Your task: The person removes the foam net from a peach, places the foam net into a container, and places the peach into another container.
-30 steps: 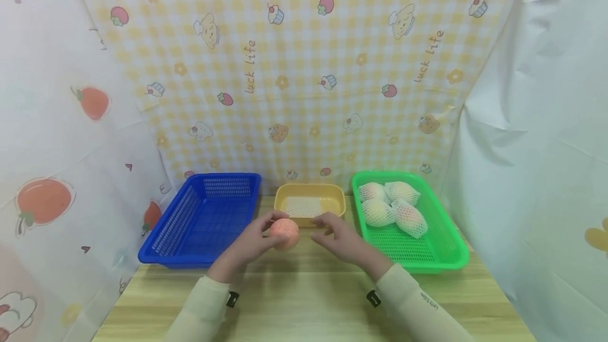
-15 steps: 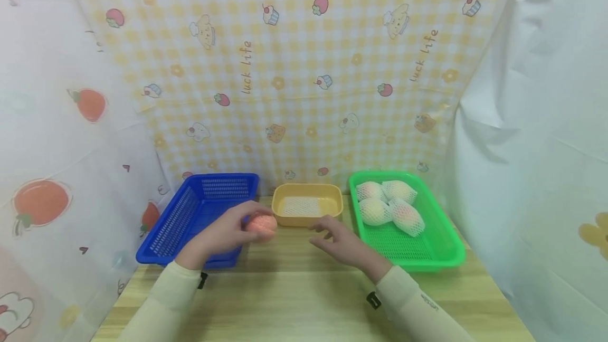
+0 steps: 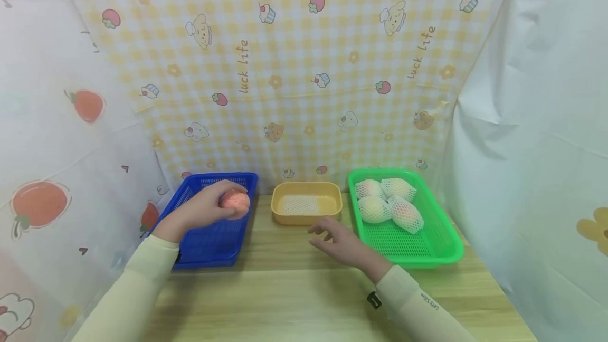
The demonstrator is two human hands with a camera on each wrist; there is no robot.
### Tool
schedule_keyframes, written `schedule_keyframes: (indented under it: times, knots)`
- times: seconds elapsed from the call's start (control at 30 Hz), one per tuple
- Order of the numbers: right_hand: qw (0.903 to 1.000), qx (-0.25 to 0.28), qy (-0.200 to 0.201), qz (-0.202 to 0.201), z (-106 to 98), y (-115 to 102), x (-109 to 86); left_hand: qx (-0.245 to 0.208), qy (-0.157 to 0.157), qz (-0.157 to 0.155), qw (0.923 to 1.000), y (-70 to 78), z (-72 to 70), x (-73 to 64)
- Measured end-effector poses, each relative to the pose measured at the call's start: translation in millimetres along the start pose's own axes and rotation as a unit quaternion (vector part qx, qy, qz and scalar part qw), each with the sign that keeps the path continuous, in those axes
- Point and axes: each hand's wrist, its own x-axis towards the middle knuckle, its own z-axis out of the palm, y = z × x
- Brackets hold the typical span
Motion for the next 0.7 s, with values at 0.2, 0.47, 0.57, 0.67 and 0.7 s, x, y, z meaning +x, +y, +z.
schedule_keyframes:
  times: [0.2, 0.47, 0.57, 0.67, 0.7]
  knots:
    - [1.0000, 0.004, 0.000, 0.002, -0.4, 2.7, 0.4, 0.022, -0.005, -0.013, 0.9997, -16.9, -7.2, 8.6]
    - [1.0000, 0.008, 0.001, -0.005, 0.3, 5.6, -0.6, 0.080, 0.007, -0.077, 0.9938, -46.7, -19.7, 24.4]
    - [1.0000, 0.008, 0.002, 0.001, 0.4, 5.4, -1.6, 0.092, 0.005, -0.100, 0.9908, -56.3, -25.4, 29.5]
    - [0.9999, 0.009, 0.000, 0.009, 1.2, 5.6, -2.7, 0.098, 0.010, -0.115, 0.9886, -63.3, -30.0, 33.9]
    - [0.9999, 0.009, 0.000, 0.012, 1.5, 5.7, -2.9, 0.101, 0.013, -0.117, 0.9879, -65.5, -31.3, 35.4]
